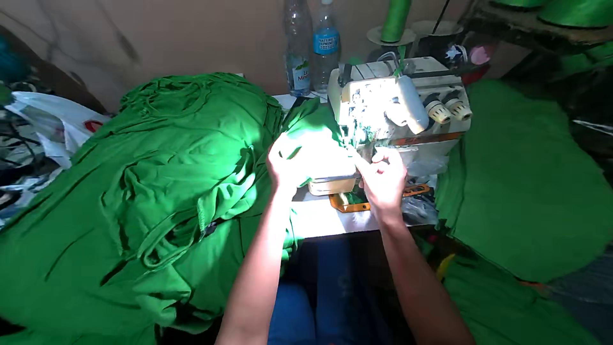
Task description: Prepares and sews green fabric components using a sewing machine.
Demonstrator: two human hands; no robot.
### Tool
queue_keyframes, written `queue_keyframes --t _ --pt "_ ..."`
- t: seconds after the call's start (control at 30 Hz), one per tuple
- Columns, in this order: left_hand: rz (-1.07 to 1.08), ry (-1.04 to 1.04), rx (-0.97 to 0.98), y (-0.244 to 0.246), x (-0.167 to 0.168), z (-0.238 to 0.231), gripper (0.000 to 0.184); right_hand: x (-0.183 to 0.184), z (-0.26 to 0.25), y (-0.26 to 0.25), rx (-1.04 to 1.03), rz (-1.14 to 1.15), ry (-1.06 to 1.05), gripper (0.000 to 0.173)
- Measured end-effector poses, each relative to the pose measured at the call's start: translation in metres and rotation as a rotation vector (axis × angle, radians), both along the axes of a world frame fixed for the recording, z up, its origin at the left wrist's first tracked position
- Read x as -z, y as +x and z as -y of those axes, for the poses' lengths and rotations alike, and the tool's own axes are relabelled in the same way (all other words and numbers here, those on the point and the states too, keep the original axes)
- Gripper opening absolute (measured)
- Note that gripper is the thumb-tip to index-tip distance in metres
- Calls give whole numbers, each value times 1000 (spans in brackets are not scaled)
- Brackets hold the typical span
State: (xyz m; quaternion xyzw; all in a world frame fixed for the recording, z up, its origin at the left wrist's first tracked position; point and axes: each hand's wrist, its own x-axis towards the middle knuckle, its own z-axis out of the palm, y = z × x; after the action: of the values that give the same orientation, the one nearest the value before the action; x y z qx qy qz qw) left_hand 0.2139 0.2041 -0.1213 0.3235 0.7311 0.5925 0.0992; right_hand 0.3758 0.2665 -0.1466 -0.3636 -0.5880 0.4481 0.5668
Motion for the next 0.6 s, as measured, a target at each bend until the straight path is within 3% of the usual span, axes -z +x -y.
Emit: queue_keyframes --t 0.13,0.3,0.43,0.6 --pt "183 71 -35 -5 -2 -10 67 0 3 3 42 31 -31 23" --pt "148 381 -78 20 18 36 78 -3 26 16 -20 77 44 11" --pt "192 507 -118 74 36 87 92 -4 42 10 -203 131 18 20" --pt "344 511 37 150 58 112 105 9 51 17 -267 159 59 16"
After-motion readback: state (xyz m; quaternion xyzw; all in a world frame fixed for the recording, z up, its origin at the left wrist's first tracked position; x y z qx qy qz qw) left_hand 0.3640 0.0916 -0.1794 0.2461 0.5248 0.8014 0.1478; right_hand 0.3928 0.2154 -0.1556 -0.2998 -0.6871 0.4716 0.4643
